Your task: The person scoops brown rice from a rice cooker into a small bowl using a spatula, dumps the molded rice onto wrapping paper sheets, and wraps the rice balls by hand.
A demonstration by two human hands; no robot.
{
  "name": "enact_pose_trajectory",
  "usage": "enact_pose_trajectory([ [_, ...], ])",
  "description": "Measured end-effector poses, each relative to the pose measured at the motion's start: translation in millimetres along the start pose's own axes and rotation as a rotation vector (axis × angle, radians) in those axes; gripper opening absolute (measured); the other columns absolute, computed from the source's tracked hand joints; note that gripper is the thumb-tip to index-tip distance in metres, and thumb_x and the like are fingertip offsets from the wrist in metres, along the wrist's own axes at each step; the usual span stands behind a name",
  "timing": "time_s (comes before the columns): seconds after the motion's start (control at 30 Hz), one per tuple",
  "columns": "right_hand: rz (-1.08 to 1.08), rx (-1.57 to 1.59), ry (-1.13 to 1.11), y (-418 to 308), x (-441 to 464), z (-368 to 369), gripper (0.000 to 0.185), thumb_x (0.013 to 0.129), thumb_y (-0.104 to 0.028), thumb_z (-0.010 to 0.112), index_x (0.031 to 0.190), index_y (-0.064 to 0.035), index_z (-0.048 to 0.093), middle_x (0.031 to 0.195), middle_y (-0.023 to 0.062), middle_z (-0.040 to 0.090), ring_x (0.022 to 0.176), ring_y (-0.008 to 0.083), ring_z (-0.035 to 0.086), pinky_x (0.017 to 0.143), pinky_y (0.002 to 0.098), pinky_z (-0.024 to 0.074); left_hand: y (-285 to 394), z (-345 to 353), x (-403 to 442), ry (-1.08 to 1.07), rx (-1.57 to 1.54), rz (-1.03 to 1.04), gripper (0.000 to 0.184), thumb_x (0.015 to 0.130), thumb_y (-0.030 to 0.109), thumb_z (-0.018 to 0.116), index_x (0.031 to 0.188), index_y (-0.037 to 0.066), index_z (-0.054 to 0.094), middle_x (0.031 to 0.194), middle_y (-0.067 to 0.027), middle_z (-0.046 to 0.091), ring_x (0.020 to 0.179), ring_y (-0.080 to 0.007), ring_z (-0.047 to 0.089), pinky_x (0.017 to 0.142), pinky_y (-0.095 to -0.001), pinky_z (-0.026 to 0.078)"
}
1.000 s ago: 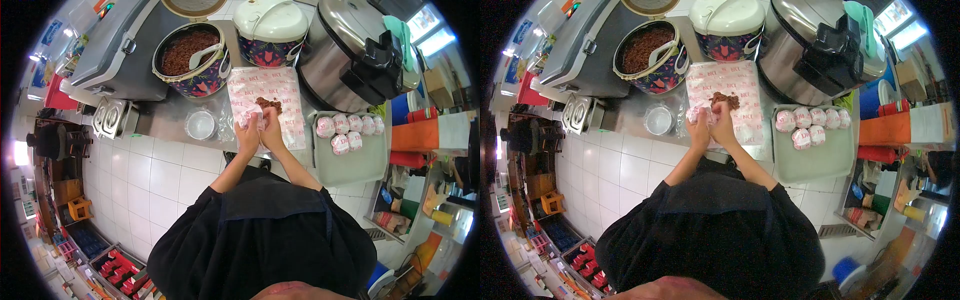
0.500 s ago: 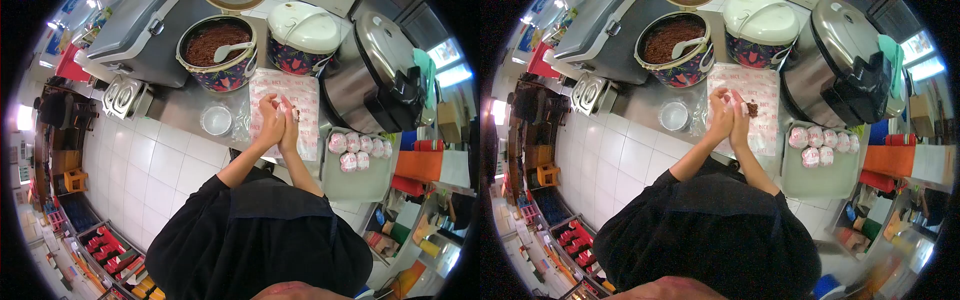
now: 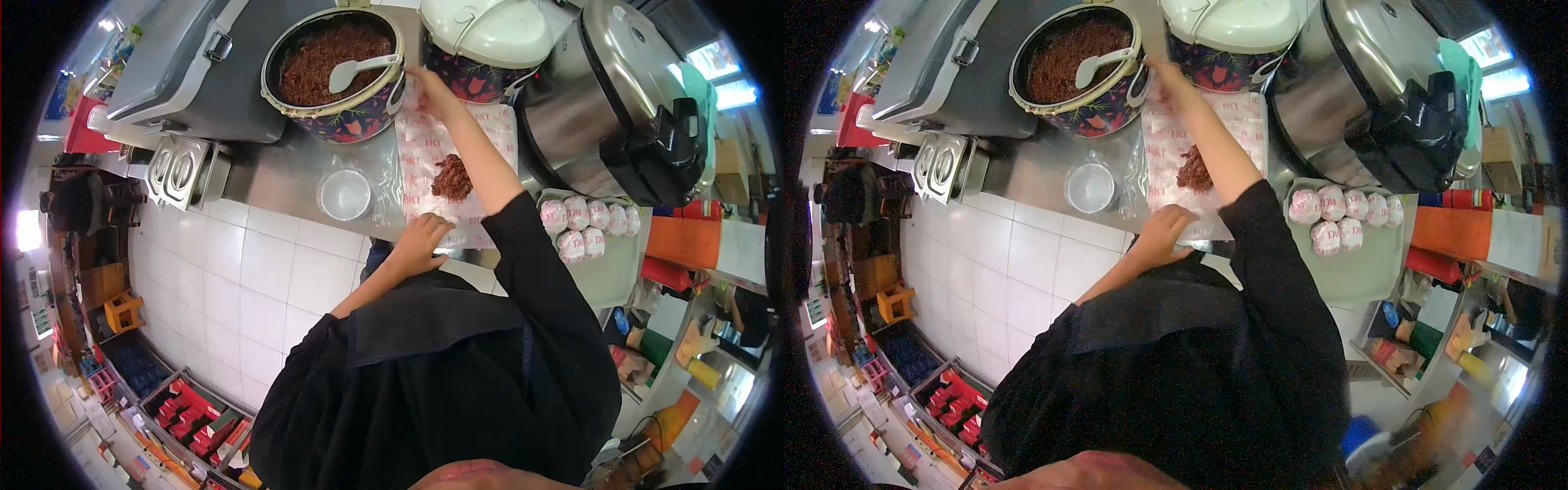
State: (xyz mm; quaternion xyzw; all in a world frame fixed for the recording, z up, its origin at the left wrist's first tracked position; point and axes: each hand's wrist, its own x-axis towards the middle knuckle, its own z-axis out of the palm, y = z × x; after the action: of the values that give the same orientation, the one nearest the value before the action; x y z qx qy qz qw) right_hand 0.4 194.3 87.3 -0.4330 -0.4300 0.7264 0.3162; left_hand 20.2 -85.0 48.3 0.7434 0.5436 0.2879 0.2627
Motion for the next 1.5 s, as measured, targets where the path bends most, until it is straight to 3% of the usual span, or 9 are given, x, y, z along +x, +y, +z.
enact_pose_trajectory([
  [0.2,0.032,0.695,-0.407,24,41,-25,0.021,0.08,-0.011,0.05,0.092,0.0063,0.054,0.075,0.0115,0.057,0.069,0.0222,0.057,0.062,0.0301,0.0484,-14,20,3,-0.015,0.055,0.14,0.045,0.064,0.013,0.069,0.106,0.011,0.055,0.101,-0.0107,0.053,0.098,-0.0297,0.051,0.086,-0.0402,0.042],
  [0.3,0.082,0.625,0.123,5,4,-4,0.003,0.083,0.001,0.054,0.084,0.0036,0.055,0.078,0.0138,0.058,0.07,0.021,0.058,0.063,0.0316,0.0499,-31,32,8,-0.001,0.091,0.23,0.017,0.069,0.008,0.062,0.086,0.008,0.061,0.082,-0.0069,0.058,0.084,-0.0268,0.055,0.076,-0.0364,0.047],
  [0.47,0.158,0.52,0.18,8,9,-12,0.021,0.087,-0.009,0.055,0.101,0.006,0.054,0.099,0.0155,0.058,0.088,0.0235,0.059,0.07,0.0333,0.0519,-29,20,13,-0.022,0.117,0.283,0.007,0.07,0.008,0.059,0.076,0.005,0.059,0.078,-0.0087,0.059,0.08,-0.0268,0.056,0.07,-0.037,0.048],
  [0.53,0.006,0.589,-0.256,1,-6,-23,0.02,0.09,-0.011,0.051,0.102,0.0036,0.056,0.098,0.0132,0.061,0.09,0.0221,0.06,0.072,0.0331,0.0516,-26,14,16,-0.018,0.088,0.241,0.009,0.07,0.008,0.059,0.078,0.005,0.058,0.076,-0.0097,0.059,0.076,-0.0276,0.057,0.067,-0.0382,0.048],
  [0.7,-0.534,-0.743,-0.485,8,-101,-96,0.027,0.08,-0.028,0.067,0.098,-0.0077,0.061,0.085,0.0039,0.064,0.078,0.0109,0.058,0.069,0.0268,0.0473,-13,1,30,0.127,0.164,0.188,0.012,0.072,0.01,0.058,0.084,0.006,0.056,0.072,-0.0087,0.059,0.068,-0.0274,0.058,0.063,-0.0379,0.048],
  [0.83,-0.383,-1.446,-0.544,17,-209,-126,0.031,0.065,-0.026,0.075,0.089,-0.0087,0.064,0.085,0.0053,0.062,0.08,0.0202,0.06,0.07,0.0302,0.0477,-17,-3,34,0.265,0.209,0.328,0.014,0.075,0.01,0.06,0.089,0.007,0.058,0.074,-0.0086,0.06,0.066,-0.0276,0.059,0.06,-0.0372,0.048],
  [1.23,-0.722,-1.429,-0.455,71,-234,-178,0.011,0.076,-0.016,0.058,0.081,-0.0076,0.063,0.077,0.0095,0.061,0.076,0.0248,0.06,0.067,0.0368,0.0486,-35,-20,-1,-0.233,0.165,0.08,0.029,0.075,0.006,0.057,0.103,0.006,0.057,0.096,-0.014,0.063,0.084,-0.0286,0.063,0.071,-0.0391,0.051],
  [1.37,-0.609,-1.335,-0.304,28,-200,-170,0.015,0.081,-0.018,0.057,0.085,-0.0048,0.062,0.079,0.0155,0.062,0.075,0.03,0.061,0.067,0.0403,0.0474,4,-42,28,0.403,0.358,0.222,0.036,0.075,0.004,0.055,0.111,0.005,0.056,0.109,-0.0145,0.059,0.105,-0.0336,0.056,0.082,-0.0403,0.049],
  [1.5,-0.386,-1.227,-0.313,11,-145,-172,0.019,0.08,-0.021,0.057,0.087,-0.004,0.063,0.079,0.0175,0.063,0.075,0.0336,0.06,0.068,0.0424,0.047,3,17,30,0.199,0.384,0.473,0.046,0.079,0.015,0.056,0.123,0.003,0.049,0.123,-0.0146,0.051,0.124,-0.0342,0.041,0.098,-0.0462,0.037],
])
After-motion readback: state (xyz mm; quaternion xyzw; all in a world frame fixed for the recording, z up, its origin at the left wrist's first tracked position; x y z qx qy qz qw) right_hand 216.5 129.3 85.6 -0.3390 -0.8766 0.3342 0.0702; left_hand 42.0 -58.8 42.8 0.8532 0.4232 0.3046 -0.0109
